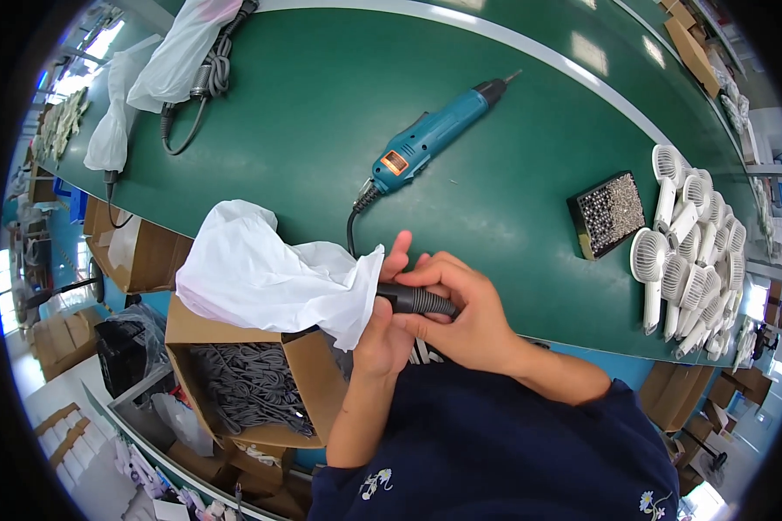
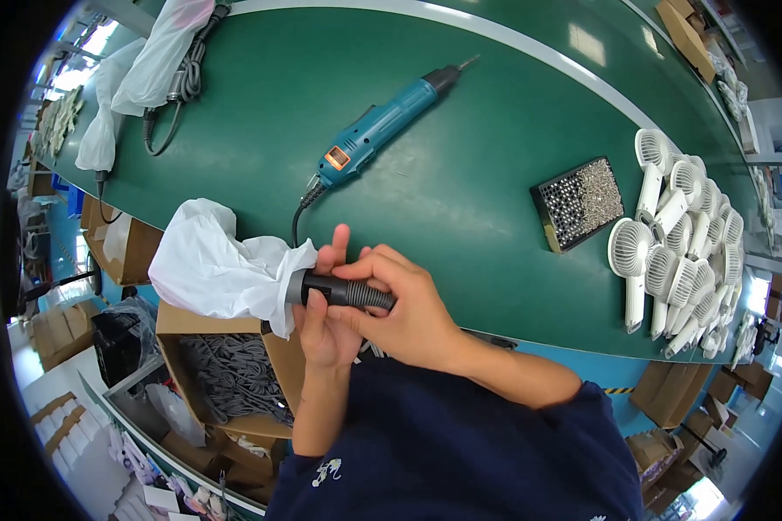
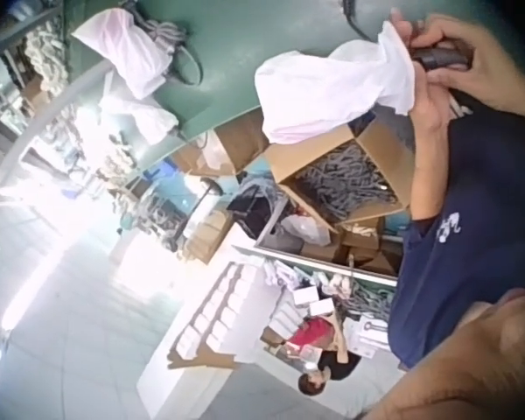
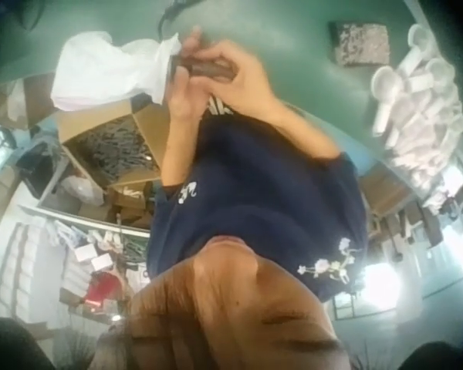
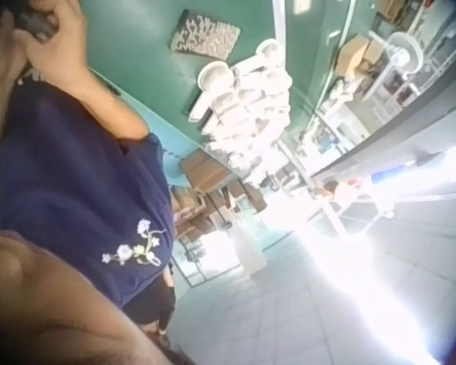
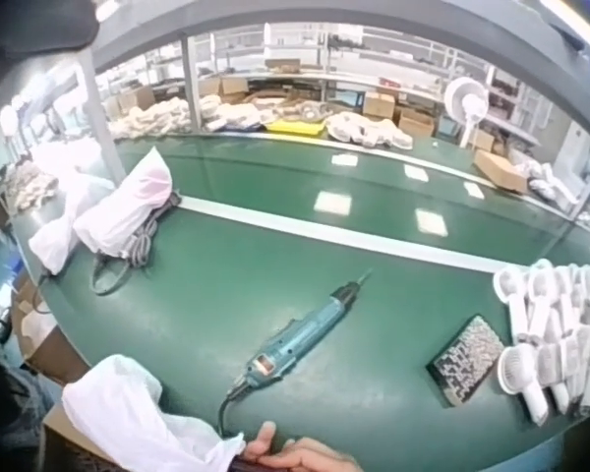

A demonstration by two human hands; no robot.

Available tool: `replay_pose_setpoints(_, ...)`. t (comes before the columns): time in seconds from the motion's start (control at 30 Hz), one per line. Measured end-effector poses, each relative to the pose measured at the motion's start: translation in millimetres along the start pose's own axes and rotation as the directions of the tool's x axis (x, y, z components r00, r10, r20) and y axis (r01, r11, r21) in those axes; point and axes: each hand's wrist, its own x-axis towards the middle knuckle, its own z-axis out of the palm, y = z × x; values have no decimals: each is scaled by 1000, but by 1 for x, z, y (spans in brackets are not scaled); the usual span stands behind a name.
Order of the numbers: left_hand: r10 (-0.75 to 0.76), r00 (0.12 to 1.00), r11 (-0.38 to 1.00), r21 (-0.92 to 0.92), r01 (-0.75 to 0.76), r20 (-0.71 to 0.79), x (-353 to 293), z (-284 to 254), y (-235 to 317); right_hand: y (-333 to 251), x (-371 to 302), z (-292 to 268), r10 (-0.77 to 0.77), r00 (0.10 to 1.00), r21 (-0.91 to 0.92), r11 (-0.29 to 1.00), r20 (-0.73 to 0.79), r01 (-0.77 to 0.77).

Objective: The person assembles components of a hair dryer by securing them with an electric screwdriver at a production workstation.

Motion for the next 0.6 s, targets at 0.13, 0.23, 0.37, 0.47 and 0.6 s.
replay_pose_setpoints(0.13, 15, 998, 1000, -26, -14, 55, -3, -10, 5, -6, 2, 4, -221, 975, -271, 938, 5, 214)
replay_pose_setpoints(0.23, -76, 997, 997, 27, 77, -3, -1, 0, 13, -8, 4, 5, -300, 952, -375, 890, -53, 260)
replay_pose_setpoints(0.37, -475, 862, 821, 264, 506, -176, -33, 8, 64, -14, 4, -6, -342, 939, -416, 850, 31, 323)
replay_pose_setpoints(0.47, -548, 812, 477, 722, 502, -202, -33, 10, 134, -20, 3, -2, -333, 943, -411, 858, 11, 307)
replay_pose_setpoints(0.6, -30, 820, -62, 817, -573, 572, 27, 49, 158, -24, 6, -1, -394, 917, -445, 813, 56, 376)
